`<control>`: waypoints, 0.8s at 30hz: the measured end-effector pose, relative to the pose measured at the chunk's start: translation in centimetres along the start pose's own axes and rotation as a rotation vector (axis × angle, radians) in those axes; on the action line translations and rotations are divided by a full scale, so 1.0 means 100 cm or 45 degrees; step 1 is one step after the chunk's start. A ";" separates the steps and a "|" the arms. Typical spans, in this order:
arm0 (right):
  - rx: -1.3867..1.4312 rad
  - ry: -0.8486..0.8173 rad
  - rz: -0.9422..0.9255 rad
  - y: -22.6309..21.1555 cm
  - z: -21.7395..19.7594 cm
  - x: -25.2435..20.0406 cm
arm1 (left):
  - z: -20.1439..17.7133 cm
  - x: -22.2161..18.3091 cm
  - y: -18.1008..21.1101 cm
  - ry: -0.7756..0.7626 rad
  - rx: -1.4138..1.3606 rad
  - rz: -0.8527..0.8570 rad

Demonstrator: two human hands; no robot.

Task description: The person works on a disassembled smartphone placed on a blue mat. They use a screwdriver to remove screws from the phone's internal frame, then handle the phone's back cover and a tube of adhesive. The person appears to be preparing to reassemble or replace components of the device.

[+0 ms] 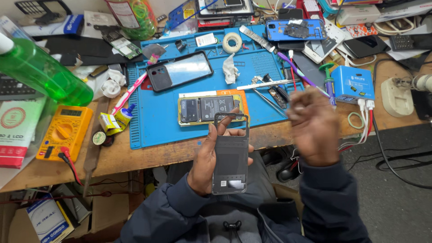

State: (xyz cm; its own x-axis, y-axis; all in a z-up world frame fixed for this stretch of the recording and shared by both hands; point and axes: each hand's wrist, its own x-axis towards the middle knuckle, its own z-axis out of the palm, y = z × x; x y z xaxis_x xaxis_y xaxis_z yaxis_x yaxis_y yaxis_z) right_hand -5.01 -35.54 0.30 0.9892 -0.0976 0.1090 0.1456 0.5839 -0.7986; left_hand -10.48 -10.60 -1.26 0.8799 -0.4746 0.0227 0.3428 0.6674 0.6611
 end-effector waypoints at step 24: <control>-1.497 -0.109 0.106 0.065 0.020 -0.115 | -0.015 -0.018 -0.005 0.316 0.733 0.340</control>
State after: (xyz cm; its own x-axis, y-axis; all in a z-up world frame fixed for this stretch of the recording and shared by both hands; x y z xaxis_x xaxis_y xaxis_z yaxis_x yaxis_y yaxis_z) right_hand -15.42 -29.00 -4.99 0.9993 -0.0140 0.0344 0.0222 -0.5194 -0.8543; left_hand -11.74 -9.24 -2.72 0.9830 -0.1444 0.1133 -0.0659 0.2987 0.9521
